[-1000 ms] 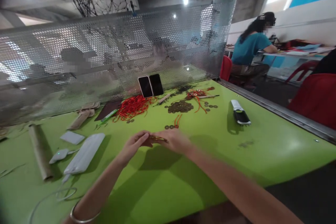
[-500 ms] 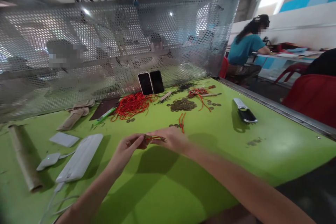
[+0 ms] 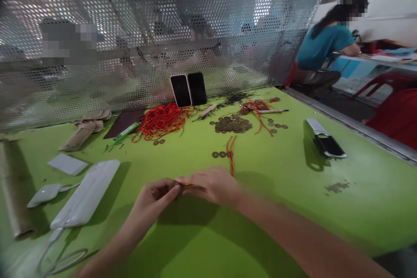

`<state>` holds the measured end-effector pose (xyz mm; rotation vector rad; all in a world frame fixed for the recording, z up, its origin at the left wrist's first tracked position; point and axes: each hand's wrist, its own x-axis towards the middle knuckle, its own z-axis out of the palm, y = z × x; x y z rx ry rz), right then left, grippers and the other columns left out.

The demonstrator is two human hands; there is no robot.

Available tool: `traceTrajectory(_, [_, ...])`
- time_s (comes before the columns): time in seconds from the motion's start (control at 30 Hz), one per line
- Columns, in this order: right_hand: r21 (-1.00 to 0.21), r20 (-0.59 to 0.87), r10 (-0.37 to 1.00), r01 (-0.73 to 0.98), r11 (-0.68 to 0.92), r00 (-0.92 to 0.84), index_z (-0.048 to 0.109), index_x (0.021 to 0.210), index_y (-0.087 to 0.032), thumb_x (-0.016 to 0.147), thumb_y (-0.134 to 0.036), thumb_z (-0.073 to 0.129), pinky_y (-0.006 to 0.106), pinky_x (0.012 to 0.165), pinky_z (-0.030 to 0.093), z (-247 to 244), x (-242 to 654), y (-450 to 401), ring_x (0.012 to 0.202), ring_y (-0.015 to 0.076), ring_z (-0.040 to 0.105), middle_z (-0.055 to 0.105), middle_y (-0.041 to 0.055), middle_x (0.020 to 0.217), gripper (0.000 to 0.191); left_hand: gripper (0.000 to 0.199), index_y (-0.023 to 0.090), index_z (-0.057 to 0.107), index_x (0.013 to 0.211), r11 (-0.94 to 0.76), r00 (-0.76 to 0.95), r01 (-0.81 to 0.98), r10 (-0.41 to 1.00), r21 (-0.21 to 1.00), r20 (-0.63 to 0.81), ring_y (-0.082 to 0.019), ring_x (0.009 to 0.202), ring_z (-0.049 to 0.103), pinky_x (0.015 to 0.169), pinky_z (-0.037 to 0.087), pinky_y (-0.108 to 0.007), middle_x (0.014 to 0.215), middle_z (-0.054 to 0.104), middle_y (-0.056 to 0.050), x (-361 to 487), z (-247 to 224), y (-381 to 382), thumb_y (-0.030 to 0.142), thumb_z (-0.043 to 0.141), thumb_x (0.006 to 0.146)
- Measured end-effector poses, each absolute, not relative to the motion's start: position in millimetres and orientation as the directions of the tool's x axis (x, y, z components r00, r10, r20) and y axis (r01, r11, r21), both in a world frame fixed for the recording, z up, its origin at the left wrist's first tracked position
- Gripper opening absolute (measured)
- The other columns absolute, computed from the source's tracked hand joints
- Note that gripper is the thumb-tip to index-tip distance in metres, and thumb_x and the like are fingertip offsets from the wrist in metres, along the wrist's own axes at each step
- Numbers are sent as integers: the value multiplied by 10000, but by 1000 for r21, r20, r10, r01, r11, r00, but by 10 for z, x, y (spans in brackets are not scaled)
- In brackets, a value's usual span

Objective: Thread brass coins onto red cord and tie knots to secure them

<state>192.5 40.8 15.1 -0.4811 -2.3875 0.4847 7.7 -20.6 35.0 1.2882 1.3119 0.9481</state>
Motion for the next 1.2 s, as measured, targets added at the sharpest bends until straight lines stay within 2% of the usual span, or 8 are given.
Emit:
traceTrajectory(0.1, [-489, 456, 495, 256, 834, -740, 527, 1209, -254, 881, -356, 513, 199, 669, 460, 183, 1925, 391, 791, 115, 643, 694, 14, 967, 343, 209, 169, 655, 700, 120, 67, 188, 989, 975, -134, -129, 623, 561, 563, 405, -205, 666, 654, -16, 61, 303, -203, 370, 628, 752])
traceTrajectory(0.17, [-501, 442, 528, 288, 816, -725, 539, 1178, -232, 867, -388, 525, 200, 627, 449, 206, 1944, 382, 752, 119, 633, 690, 23, 938, 349, 226, 168, 629, 673, 122, 32, 196, 991, 973, -131, -118, 584, 527, 530, 377, -200, 620, 613, -3, 56, 299, -206, 380, 625, 751])
traceTrajectory(0.33, [-496, 563, 527, 249, 832, -637, 625, 893, -167, 881, -285, 523, 186, 538, 396, 243, 1998, 375, 609, 91, 562, 653, 14, 740, 156, 241, 173, 598, 633, 124, -41, 213, 992, 969, -117, -114, 553, 504, 505, 363, -198, 573, 561, 14, 82, 350, -244, 389, 636, 731])
traceTrajectory(0.57, [-431, 660, 489, 245, 868, -571, 629, 859, -185, 850, -282, 566, 275, 733, 413, 257, 1969, 348, 809, 140, 557, 608, 46, 859, 116, 200, 182, 613, 661, 83, -36, 290, 997, 953, -75, -124, 569, 523, 497, 369, -203, 602, 591, 3, 74, 341, -279, 358, 616, 756])
traceTrajectory(0.73, [-530, 577, 557, 246, 812, -597, 615, 895, -180, 822, -292, 601, 296, 751, 398, 257, 1927, 297, 850, 160, 541, 605, 43, 874, 135, 180, 187, 613, 671, 79, -24, 308, 997, 948, -76, -124, 587, 534, 512, 382, -199, 614, 596, 5, 64, 311, -301, 341, 613, 765])
traceTrajectory(0.9, [-517, 548, 568, 285, 807, -614, 603, 883, -172, 849, -237, 562, 302, 751, 384, 267, 1929, 288, 838, 165, 524, 606, 45, 863, 84, 188, 184, 604, 657, 88, -38, 292, 996, 952, -81, -126, 563, 526, 505, 392, -207, 587, 572, 8, 72, 341, -293, 342, 613, 758])
traceTrajectory(1.03, [-541, 481, 598, 320, 778, -641, 609, 892, -162, 820, -294, 597, 294, 718, 390, 276, 1938, 292, 812, 171, 509, 590, 50, 838, 150, 221, 185, 574, 615, 78, -60, 271, 996, 959, -64, -119, 531, 510, 504, 398, -210, 544, 528, 22, 95, 371, -289, 356, 617, 749])
traceTrajectory(1.2, [-591, 450, 633, 321, 740, -630, 626, 845, -154, 829, -237, 585, 273, 665, 405, 293, 1975, 351, 758, 154, 511, 591, 43, 788, 94, 212, 188, 576, 633, 72, -110, 237, 993, 969, -47, -108, 529, 507, 501, 391, -202, 546, 533, 26, 27, 381, -292, 353, 621, 759])
